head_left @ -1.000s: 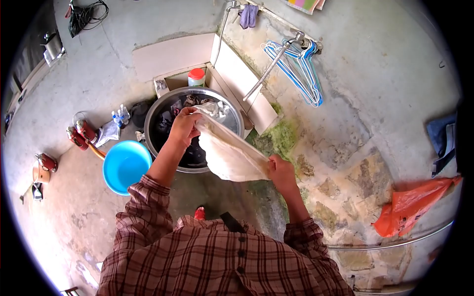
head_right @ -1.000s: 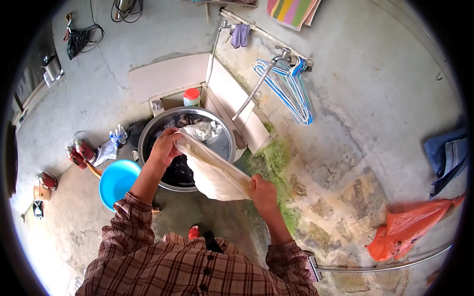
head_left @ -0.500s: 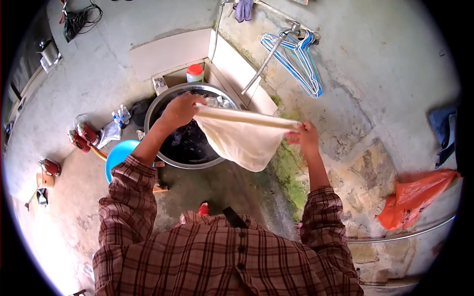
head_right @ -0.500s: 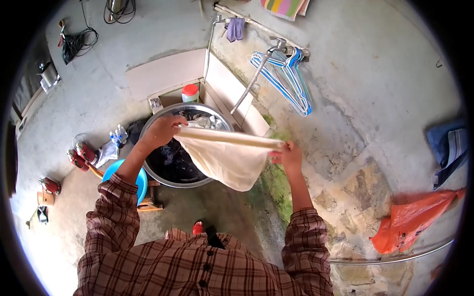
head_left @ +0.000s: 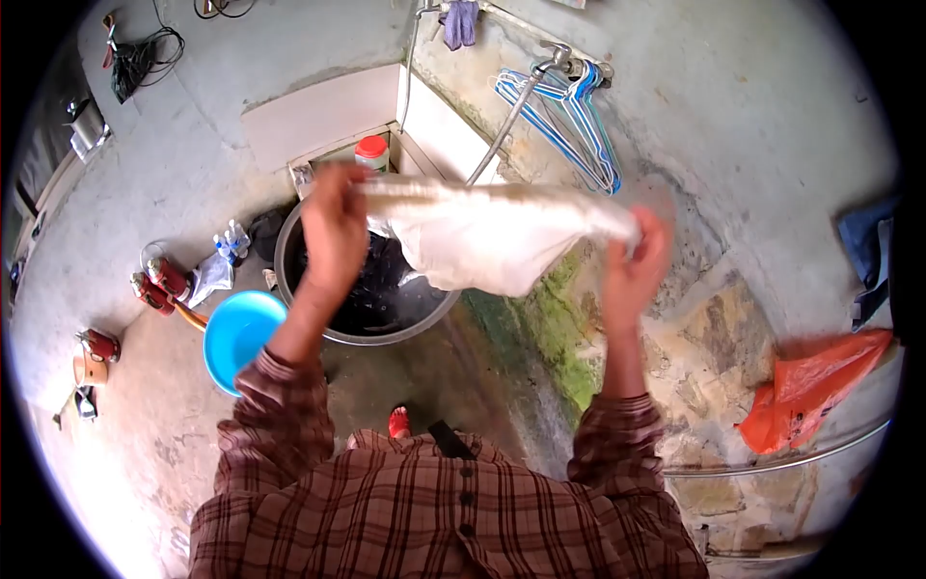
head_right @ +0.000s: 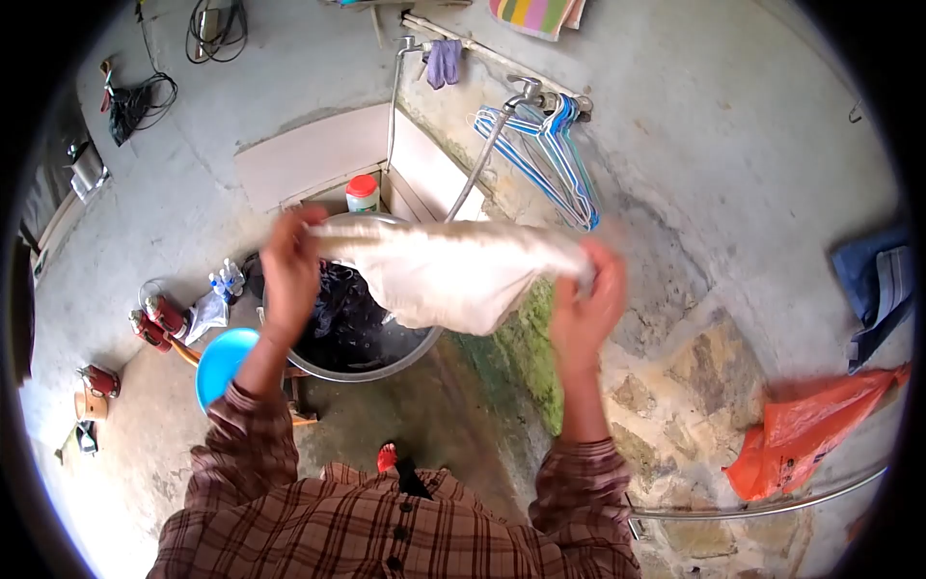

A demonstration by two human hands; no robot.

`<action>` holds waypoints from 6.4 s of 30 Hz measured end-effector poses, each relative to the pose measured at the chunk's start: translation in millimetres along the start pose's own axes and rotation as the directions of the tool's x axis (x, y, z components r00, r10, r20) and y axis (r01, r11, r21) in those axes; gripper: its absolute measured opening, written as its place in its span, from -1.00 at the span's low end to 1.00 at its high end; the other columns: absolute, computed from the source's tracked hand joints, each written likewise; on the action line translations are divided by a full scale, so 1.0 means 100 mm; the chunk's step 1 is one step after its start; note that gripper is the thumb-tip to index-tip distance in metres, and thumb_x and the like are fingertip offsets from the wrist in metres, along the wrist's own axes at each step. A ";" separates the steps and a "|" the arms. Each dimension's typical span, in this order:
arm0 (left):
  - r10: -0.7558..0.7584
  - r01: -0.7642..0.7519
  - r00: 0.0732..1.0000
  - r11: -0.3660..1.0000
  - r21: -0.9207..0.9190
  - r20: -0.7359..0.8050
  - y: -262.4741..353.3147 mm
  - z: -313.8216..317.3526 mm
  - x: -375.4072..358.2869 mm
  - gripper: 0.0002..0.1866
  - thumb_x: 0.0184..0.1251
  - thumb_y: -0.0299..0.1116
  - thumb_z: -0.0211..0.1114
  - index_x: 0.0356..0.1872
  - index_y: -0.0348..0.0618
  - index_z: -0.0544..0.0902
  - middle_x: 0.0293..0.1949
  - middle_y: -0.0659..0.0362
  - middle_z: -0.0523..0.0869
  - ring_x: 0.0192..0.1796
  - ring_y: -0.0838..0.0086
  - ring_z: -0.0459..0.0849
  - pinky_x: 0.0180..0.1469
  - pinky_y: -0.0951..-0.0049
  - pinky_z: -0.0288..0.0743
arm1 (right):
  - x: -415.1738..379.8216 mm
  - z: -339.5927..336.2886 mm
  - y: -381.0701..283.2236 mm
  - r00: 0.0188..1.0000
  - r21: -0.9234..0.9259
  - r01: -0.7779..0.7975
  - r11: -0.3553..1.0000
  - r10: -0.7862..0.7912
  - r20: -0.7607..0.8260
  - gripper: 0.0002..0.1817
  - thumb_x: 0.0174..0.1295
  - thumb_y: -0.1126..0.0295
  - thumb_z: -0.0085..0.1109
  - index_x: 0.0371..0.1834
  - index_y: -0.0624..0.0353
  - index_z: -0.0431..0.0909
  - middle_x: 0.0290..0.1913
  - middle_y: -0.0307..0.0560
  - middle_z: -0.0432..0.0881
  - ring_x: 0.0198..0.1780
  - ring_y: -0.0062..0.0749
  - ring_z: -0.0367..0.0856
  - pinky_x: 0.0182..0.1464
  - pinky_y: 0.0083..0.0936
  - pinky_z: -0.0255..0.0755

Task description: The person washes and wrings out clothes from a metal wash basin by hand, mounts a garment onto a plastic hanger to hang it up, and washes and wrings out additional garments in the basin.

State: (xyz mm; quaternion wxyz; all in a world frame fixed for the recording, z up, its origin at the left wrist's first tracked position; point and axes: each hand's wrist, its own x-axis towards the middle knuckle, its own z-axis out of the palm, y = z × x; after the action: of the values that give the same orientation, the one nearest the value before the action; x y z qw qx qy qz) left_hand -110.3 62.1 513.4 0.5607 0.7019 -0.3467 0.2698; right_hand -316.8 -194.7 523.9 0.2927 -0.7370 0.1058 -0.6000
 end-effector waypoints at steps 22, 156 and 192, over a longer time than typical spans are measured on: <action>-0.107 -0.274 0.365 0.937 0.217 0.925 -1.30 0.18 -1.59 -0.85 0.09 -0.41 0.16 -0.35 -0.05 0.69 -0.35 0.09 0.68 -0.22 0.14 0.66 -0.14 0.22 0.55 | -2.20 -0.68 1.45 0.405 -0.509 -0.053 0.859 0.485 0.775 -0.74 -0.04 0.50 0.31 -0.22 0.16 0.60 -0.36 -0.07 0.62 -0.30 -0.30 0.61 -0.24 -0.45 0.50; -0.738 0.880 0.461 0.308 -0.362 0.493 -1.27 0.74 -0.37 -0.86 0.24 -0.46 0.31 -0.24 -0.32 0.71 -0.37 0.24 0.72 -0.36 0.63 0.62 -0.29 0.65 0.44 | 1.27 1.17 2.80 0.962 -0.662 0.096 0.743 0.101 0.253 -0.79 0.07 0.48 0.24 -0.20 0.10 0.53 -0.36 0.09 0.60 -0.31 0.08 0.60 -0.24 -0.12 0.48; -0.682 0.920 0.391 0.293 -0.259 0.618 -1.25 0.80 -0.45 -0.85 0.22 -0.45 0.32 -0.25 -0.31 0.70 -0.37 0.23 0.71 -0.34 0.61 0.62 -0.25 0.64 0.44 | 1.36 0.90 2.94 0.497 -0.213 -0.790 0.575 0.804 0.328 -0.80 0.21 0.14 0.23 -0.32 -0.01 0.69 -0.46 -0.38 0.50 -0.40 -0.57 0.41 -0.28 -0.35 0.44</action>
State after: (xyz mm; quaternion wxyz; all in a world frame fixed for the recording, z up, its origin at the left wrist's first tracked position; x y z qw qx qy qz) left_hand -40.3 9.2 386.1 0.7154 0.6118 -0.1016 -0.3217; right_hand -139.3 -472.9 461.6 0.5375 -0.7132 0.3832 -0.2359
